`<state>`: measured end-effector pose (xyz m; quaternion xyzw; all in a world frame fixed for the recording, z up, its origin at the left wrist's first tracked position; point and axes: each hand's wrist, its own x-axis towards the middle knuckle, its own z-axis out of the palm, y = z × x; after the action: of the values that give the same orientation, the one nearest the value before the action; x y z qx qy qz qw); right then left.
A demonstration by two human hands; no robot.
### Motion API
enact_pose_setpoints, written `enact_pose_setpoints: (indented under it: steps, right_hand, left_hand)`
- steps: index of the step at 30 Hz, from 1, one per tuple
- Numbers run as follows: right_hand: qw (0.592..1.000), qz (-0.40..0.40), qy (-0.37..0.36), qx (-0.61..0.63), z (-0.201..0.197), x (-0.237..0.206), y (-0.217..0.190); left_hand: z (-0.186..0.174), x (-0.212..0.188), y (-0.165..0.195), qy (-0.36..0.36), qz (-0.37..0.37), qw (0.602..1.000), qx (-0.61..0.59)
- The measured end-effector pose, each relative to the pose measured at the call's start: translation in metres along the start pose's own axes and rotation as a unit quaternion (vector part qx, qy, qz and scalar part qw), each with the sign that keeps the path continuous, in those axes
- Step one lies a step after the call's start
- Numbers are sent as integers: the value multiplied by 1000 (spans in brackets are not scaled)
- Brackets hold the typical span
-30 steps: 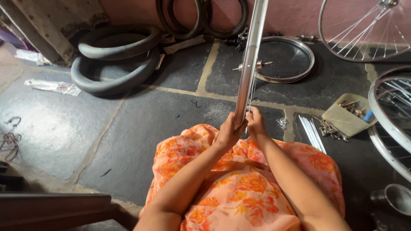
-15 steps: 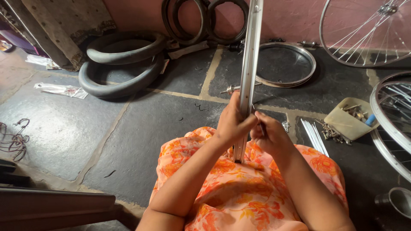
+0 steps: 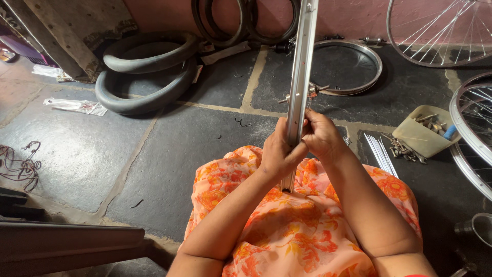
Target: The person sits on the floor and laces a bicycle wheel by inserting spokes through the rim and hub, then tightening them by hand. They rotate the wheel to access different sections and continue adding and adjusting spokes throughout the clip.
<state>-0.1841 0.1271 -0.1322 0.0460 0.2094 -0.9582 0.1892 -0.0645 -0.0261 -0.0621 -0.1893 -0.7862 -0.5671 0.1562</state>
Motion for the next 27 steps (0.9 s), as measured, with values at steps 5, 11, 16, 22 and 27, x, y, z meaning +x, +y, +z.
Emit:
enact_pose_setpoints:
  steps: [5, 11, 16, 22, 27]
  right_hand:
    - [989, -34, -3, -142, 4, -17, 3]
    - [996, 31, -78, -18, -1, -23, 9]
    - [996, 22, -19, -90, 6, -25, 12]
    - [987, 23, -39, -153, 16, -43, 7]
    - [943, -19, -20, -330, -37, -20, -35]
  left_hand:
    - [2, -1, -3, -6, 2, 1000, 8]
    - [7, -4, -9, 16, 28, 999, 20]
    - [7, 0, -5, 92, 84, 988, 93]
    - [4, 13, -4, 11, 151, 987, -54]
    - [8, 13, -6, -74, 6, 970, -229]
